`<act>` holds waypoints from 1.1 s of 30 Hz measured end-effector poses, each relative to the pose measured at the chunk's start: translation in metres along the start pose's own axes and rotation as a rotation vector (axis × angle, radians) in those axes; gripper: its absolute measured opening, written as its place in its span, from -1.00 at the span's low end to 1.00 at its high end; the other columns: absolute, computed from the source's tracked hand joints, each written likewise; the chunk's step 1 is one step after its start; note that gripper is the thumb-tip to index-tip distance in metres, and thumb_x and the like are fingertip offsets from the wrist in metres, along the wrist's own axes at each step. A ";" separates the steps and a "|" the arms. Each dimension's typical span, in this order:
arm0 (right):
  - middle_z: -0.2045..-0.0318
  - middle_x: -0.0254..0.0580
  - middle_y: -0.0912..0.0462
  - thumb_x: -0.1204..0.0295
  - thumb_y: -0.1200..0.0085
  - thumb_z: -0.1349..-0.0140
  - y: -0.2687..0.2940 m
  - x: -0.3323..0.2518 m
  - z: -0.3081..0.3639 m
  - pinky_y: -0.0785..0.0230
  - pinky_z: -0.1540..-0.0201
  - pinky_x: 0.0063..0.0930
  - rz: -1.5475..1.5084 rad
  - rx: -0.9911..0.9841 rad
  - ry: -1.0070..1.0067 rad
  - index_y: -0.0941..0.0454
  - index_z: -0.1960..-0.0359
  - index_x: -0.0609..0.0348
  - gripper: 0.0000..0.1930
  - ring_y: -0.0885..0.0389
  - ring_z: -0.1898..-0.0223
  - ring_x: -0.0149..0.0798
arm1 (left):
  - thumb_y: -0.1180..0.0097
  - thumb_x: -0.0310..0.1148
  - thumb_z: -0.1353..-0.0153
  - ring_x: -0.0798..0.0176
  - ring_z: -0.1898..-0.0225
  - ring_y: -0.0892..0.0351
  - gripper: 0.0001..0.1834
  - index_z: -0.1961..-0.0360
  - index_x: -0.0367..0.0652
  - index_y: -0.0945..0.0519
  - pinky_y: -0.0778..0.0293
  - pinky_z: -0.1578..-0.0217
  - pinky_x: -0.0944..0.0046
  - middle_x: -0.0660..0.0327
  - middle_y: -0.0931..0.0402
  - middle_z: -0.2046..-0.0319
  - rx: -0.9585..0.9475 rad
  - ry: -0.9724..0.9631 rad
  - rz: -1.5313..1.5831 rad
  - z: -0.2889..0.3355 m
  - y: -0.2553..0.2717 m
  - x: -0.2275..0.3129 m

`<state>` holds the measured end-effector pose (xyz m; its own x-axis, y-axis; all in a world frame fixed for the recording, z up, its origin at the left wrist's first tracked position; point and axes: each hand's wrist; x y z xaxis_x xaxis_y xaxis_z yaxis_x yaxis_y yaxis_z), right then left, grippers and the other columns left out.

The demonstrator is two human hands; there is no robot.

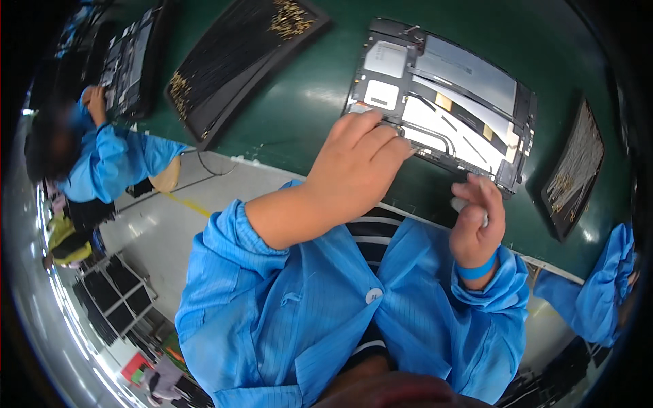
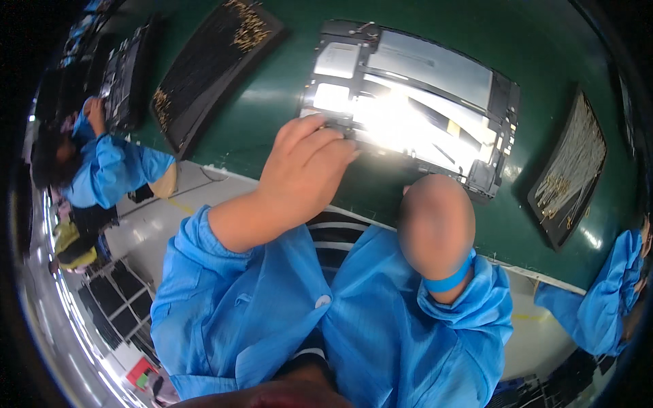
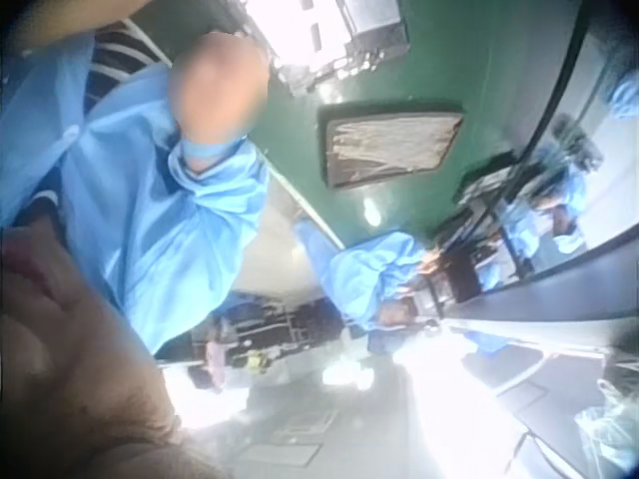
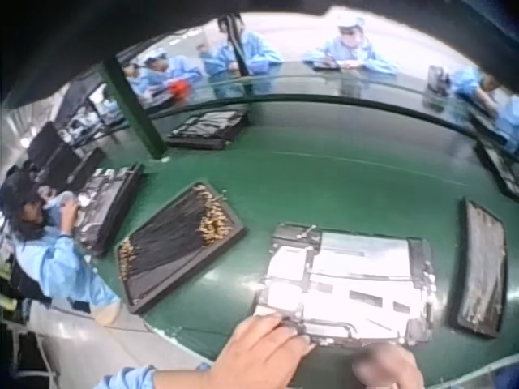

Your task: The recorder is applying sealant/glue from a tube to the edges of tablet components during an electronics assembly process.

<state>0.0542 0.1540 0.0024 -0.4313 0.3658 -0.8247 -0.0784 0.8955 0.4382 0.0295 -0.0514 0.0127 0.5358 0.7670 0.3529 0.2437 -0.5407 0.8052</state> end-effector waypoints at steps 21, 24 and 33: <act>0.34 -0.16 -0.51 0.40 0.27 -0.20 -0.039 0.001 -0.053 -0.26 0.28 -0.67 -0.459 0.190 -0.200 -0.18 0.09 0.25 -0.73 -0.40 0.35 -0.48 | 0.06 -0.47 0.19 0.12 0.17 -0.31 -0.78 0.41 -0.22 -0.43 -0.22 0.15 0.19 0.15 -0.38 0.37 -0.135 0.001 -0.083 0.002 -0.006 0.000; 0.42 -0.03 -0.52 0.18 0.47 -0.24 -0.039 -0.004 -0.054 -0.31 0.27 -0.48 -0.315 0.209 -0.253 -0.14 0.13 0.29 -0.61 -0.48 0.41 -0.30 | 0.07 -0.46 0.20 0.11 0.16 -0.31 -0.76 0.39 -0.22 -0.42 -0.22 0.15 0.19 0.15 -0.38 0.37 -0.158 -0.022 -0.102 0.001 -0.004 0.001; 0.37 -0.13 -0.51 0.43 0.28 -0.19 -0.040 0.005 -0.049 -0.29 0.35 -0.65 -0.382 0.172 -0.130 -0.15 0.10 0.20 -0.75 -0.43 0.43 -0.47 | 0.07 -0.46 0.20 0.11 0.15 -0.30 -0.75 0.39 -0.24 -0.42 -0.22 0.14 0.19 0.15 -0.38 0.37 -0.182 -0.016 -0.093 0.001 -0.004 0.002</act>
<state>0.0113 0.1079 -0.0016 -0.2832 0.0190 -0.9589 -0.0549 0.9978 0.0359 0.0303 -0.0484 0.0100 0.5307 0.8044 0.2671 0.1430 -0.3956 0.9072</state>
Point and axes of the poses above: each hand's wrist, its own z-axis away from the middle knuckle, its own y-axis out of the back of the hand, x = y × z
